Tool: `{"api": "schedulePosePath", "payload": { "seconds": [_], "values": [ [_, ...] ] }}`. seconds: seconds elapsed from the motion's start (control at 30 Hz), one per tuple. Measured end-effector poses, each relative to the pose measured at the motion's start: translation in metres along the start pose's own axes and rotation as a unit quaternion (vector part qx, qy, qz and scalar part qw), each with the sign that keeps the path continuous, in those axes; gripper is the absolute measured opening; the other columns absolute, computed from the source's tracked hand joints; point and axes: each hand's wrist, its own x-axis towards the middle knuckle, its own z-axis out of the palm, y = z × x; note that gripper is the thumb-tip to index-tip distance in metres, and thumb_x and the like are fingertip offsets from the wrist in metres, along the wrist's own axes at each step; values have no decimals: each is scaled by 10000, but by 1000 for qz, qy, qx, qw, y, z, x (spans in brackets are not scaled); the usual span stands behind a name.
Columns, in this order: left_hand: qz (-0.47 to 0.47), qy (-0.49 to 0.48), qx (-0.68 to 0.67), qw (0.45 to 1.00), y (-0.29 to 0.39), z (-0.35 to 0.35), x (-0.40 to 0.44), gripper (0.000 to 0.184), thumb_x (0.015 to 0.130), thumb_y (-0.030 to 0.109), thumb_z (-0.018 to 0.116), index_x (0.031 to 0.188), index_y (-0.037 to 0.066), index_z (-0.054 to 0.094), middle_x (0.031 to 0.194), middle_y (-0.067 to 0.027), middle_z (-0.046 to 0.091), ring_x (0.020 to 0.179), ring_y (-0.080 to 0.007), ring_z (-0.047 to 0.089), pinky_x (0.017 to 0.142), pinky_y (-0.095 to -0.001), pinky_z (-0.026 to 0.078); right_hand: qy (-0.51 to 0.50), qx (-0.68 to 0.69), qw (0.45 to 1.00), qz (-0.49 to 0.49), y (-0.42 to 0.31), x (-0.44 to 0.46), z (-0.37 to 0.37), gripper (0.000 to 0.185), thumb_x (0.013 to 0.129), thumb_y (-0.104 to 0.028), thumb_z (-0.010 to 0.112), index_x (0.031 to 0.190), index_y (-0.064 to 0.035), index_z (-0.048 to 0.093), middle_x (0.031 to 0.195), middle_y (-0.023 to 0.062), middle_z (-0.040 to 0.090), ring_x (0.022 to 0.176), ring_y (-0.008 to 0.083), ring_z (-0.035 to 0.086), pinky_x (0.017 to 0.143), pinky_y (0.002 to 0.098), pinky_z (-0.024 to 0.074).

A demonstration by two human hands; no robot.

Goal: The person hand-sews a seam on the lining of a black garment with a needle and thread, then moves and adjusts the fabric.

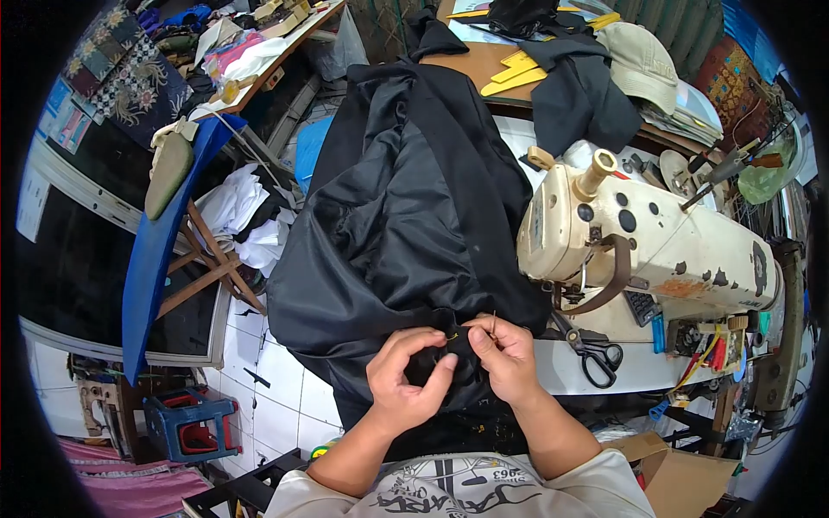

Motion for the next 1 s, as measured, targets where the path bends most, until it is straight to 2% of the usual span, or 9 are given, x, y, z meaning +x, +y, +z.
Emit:
{"api": "schedulePosePath", "payload": {
  "seconds": [0.17,0.3,0.4,0.47,0.57,0.6,0.67,0.73,1.0],
  "values": [
    [114,5,124,986,-8,3,3,184,752,-35,778,904,-18,675,850,-133,675,708,-252,672,617,-302,533,-1,-21,1000,-13,1,1,2,203,1018,-177,584,1014,8,669,770,-72,497,647,10,391,572,189,305],
    [120,-11,180,976,-4,4,7,154,733,-71,718,854,-10,645,825,-130,656,675,-272,648,584,-328,513,9,-51,998,-43,3,1,3,204,1017,-179,587,1004,9,667,745,-85,501,657,3,399,576,187,310],
    [181,-133,67,972,6,-2,-3,187,684,-101,594,792,44,547,798,-106,595,634,-282,571,560,-370,460,26,-57,998,-29,3,3,6,204,1013,-186,595,987,5,664,753,-89,507,666,0,403,583,184,317],
    [222,-191,-80,953,28,-6,-20,130,749,-56,589,797,60,556,817,-95,596,638,-263,573,568,-366,451,44,-46,998,-7,3,2,6,204,1011,-190,600,978,1,662,760,-90,511,667,-1,403,586,182,320],
    [189,-196,-120,955,25,-10,-18,82,860,42,609,796,69,564,828,-96,600,656,-242,579,575,-361,447,27,-35,999,-19,7,3,4,192,1010,-186,600,976,-8,662,765,-94,521,666,-3,404,588,180,327],
    [138,-178,-117,967,16,-14,-17,165,914,177,663,825,60,588,840,-112,606,686,-236,592,603,-350,471,25,-35,999,-21,8,2,3,192,1010,-186,600,976,-8,662,765,-94,521,666,-3,404,588,180,327],
    [132,-119,-16,984,9,-18,-9,265,834,229,788,864,40,606,863,-125,614,726,-232,609,647,-330,502,16,-42,998,-33,8,1,3,192,1005,-171,604,1003,9,670,785,-69,547,682,4,435,599,182,351],
    [130,-48,88,986,11,-9,-1,398,650,76,897,951,7,647,937,-138,637,796,-261,643,710,-319,533,11,-50,997,-55,7,0,3,194,1004,-162,604,1021,19,673,805,-52,560,692,12,454,607,184,364],
    [128,-21,126,984,-3,-1,11,240,723,5,814,918,-4,675,825,-123,660,723,-271,658,647,-329,535,-31,-42,996,-76,10,0,-3,190,995,-133,607,1044,35,682,846,-14,571,690,31,477,604,192,371]
  ]
}}
